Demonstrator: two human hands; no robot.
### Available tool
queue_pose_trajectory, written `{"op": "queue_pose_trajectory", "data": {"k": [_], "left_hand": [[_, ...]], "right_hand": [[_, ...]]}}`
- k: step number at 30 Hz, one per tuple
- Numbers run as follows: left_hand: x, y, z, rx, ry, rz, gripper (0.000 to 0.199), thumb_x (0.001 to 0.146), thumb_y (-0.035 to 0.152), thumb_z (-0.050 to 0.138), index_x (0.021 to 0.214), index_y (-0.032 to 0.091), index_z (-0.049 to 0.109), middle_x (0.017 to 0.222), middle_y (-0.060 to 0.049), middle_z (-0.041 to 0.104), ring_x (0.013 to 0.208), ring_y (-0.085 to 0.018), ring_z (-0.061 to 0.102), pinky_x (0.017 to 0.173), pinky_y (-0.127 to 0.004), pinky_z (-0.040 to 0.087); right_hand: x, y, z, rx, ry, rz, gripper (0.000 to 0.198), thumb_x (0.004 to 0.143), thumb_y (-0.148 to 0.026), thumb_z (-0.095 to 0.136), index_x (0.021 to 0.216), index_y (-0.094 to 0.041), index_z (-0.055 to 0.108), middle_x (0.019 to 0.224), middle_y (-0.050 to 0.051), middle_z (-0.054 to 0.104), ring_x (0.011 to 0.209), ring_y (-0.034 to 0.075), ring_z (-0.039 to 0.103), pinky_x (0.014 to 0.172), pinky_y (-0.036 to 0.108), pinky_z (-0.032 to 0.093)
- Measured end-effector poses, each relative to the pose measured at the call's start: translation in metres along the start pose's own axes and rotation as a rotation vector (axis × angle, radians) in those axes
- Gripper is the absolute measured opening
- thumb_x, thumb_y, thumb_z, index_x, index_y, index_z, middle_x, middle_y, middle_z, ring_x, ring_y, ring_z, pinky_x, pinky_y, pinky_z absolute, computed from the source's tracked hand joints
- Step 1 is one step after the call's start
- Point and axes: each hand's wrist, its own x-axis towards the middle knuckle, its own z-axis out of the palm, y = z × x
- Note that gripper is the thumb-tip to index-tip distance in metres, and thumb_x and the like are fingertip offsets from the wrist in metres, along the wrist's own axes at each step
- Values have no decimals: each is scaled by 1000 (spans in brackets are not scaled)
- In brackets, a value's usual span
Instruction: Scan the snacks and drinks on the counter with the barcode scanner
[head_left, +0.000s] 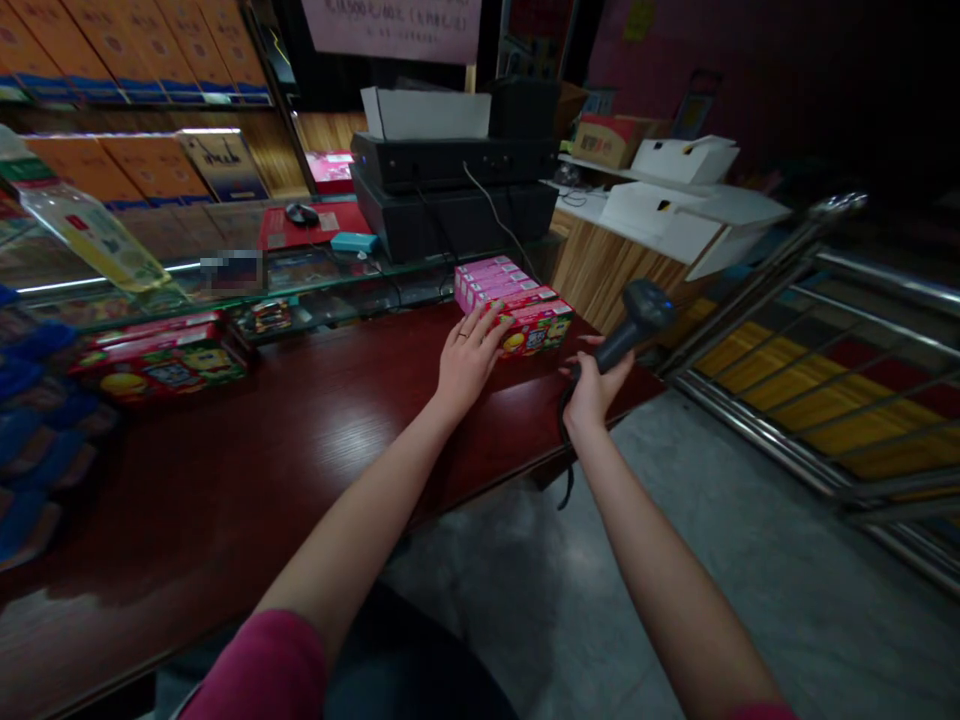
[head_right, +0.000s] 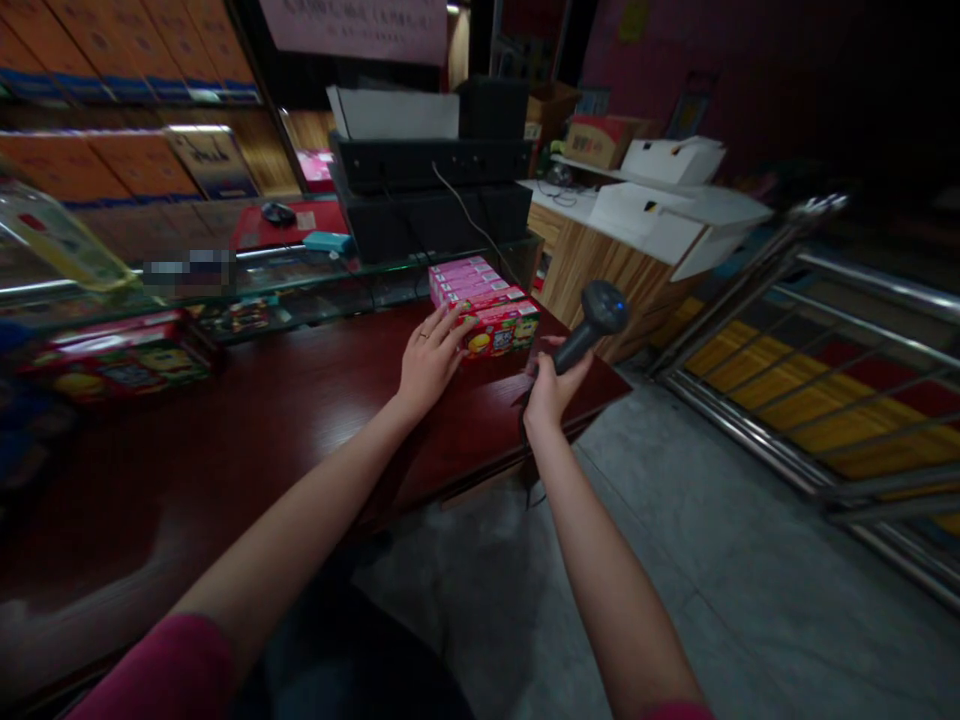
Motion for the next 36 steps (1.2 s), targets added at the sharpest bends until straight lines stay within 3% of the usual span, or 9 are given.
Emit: {"op": "queue_pose_trajectory", "data": {"k": [6,11,14,17,22,25,30,33,36], "left_hand": [[7,5,6,33,-50,-52,62,101,21,65,160,31,50,172,-10,45,159,-28,44,125,-49,44],[-19,1,-10,81,-16,-104,68,102,42,67,165,31,44,173,-15,39,157,-34,42,126,-50,38],[-48,-30,-37,123,11,-203,59,106,41,60,162,30,49,171,-16,42,154,-34,45,126,-52,37],[-87,-81,-84,168,86,-319,55,105,32,57,160,30,52,170,-16,45,155,-34,46,127,-55,35],[-164,-167,-185,282,258,-565,67,96,16,56,162,21,48,171,-20,42,162,-36,37,131,-60,30],[-199,-200,-226,346,290,-651,75,90,12,55,164,13,42,175,-24,34,166,-36,28,132,-60,30],[-214,-219,-238,431,282,-747,84,84,9,57,165,12,38,172,-25,39,164,-38,31,129,-65,32],[-209,-214,-235,464,235,-774,79,84,10,60,162,12,45,164,-28,49,157,-45,40,122,-72,34],[-209,-211,-240,424,215,-731,65,90,11,58,155,16,55,153,-27,58,151,-45,47,121,-72,36]], "right_hand": [[-2,-4,6,-9,-12,2,49,74,-43,73,115,-24,55,98,4,66,71,20,65,65,39,60],[-20,-20,5,-27,-40,-38,50,66,-50,81,102,-23,59,81,-2,61,64,18,59,70,41,57],[-45,-36,6,9,-178,-38,51,64,-44,87,101,-25,58,82,-3,63,63,18,62,72,41,58],[-81,-54,19,116,-397,88,51,64,-38,92,99,-26,57,84,-4,65,58,16,63,66,38,57],[-151,-76,66,161,-798,388,41,66,-40,92,93,-24,65,73,-4,63,52,12,53,51,28,46],[-191,-80,100,207,-963,531,40,65,-40,92,91,-22,67,73,-4,62,55,10,52,53,26,44],[-236,-80,139,228,-1131,605,41,64,-40,89,92,-22,67,78,-4,63,61,10,52,58,25,41],[-241,-81,143,184,-1232,534,36,68,-39,87,92,-21,67,75,-3,62,63,11,53,61,26,42],[-235,-81,136,212,-1341,517,33,74,-38,84,97,-21,66,74,-3,62,64,14,57,64,29,46]]}}
